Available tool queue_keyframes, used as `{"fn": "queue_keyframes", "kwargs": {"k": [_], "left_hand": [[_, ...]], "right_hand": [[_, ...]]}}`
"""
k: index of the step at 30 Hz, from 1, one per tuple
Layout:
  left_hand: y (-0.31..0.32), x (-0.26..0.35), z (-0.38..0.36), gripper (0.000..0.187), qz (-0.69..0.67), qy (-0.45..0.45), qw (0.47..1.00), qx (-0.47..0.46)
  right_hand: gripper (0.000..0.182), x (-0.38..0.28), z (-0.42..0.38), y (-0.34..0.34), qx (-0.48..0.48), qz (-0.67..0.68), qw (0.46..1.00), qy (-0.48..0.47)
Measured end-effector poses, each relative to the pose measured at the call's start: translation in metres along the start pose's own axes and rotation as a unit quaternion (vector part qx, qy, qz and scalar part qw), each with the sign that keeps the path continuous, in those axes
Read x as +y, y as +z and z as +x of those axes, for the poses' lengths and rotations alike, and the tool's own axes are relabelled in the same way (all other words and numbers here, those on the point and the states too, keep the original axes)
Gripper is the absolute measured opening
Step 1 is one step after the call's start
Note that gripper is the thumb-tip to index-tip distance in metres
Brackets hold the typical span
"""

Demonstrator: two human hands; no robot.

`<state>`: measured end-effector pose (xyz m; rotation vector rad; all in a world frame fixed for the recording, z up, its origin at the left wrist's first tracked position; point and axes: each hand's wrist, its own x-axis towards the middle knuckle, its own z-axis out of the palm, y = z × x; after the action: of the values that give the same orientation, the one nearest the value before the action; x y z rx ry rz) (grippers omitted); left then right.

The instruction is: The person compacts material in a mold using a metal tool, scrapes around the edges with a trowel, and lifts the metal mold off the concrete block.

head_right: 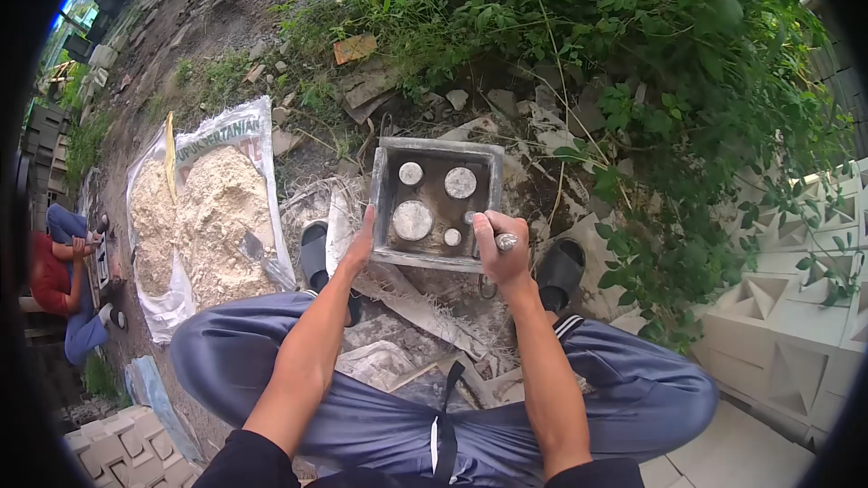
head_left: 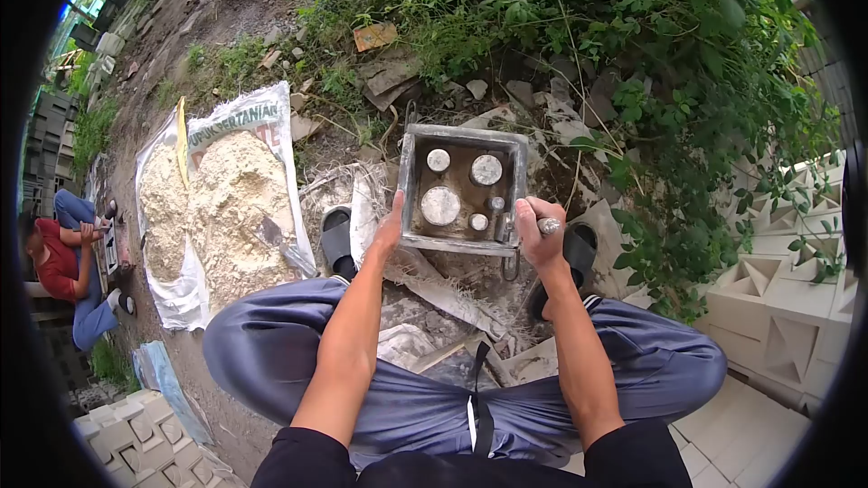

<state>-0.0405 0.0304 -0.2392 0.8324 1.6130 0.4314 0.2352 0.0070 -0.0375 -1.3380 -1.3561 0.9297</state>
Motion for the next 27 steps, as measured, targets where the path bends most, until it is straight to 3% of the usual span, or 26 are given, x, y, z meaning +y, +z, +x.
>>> {"fn": "queue_keyframes", "kwargs": {"k": [7,10,14,17,22,25,26,27], "left_hand": [[0.008,0.008,-0.004,0.108,-0.071,0.068,0.995,0.019],[0.006,0.008,-0.007,0.108,-0.034,0.032,0.999,0.027],[0.003,-0.003,0.002,0.111,-0.009,0.027,0.999,0.04],[0.005,0.002,-0.004,0.114,0.003,0.025,0.998,0.062],[0.005,0.006,-0.004,0.115,0.026,0.02,0.996,0.077],[0.002,0.016,-0.014,0.115,0.058,0.0,0.995,0.076],[0.001,0.007,-0.01,0.115,0.058,-0.001,0.995,0.078],[0.002,-0.01,0.0,0.115,0.068,0.039,0.994,0.076]], "right_hand": [[0.032,-0.03,-0.004,0.008,0.052,0.023,0.998,-0.02],[0.032,-0.07,0.001,0.003,-0.015,-0.015,0.995,-0.097],[0.033,0.002,-0.014,0.005,0.023,-0.007,0.999,-0.047],[0.034,-0.002,-0.011,0.005,0.075,0.079,0.994,0.013],[0.042,-0.055,-0.004,0.003,0.065,0.039,0.996,-0.049],[0.036,-0.031,-0.009,0.004,0.06,0.066,0.995,-0.04],[0.035,-0.001,-0.013,0.008,0.052,0.021,0.998,-0.017],[0.034,0.021,-0.02,0.008,0.074,0.012,0.995,-0.062]]}}
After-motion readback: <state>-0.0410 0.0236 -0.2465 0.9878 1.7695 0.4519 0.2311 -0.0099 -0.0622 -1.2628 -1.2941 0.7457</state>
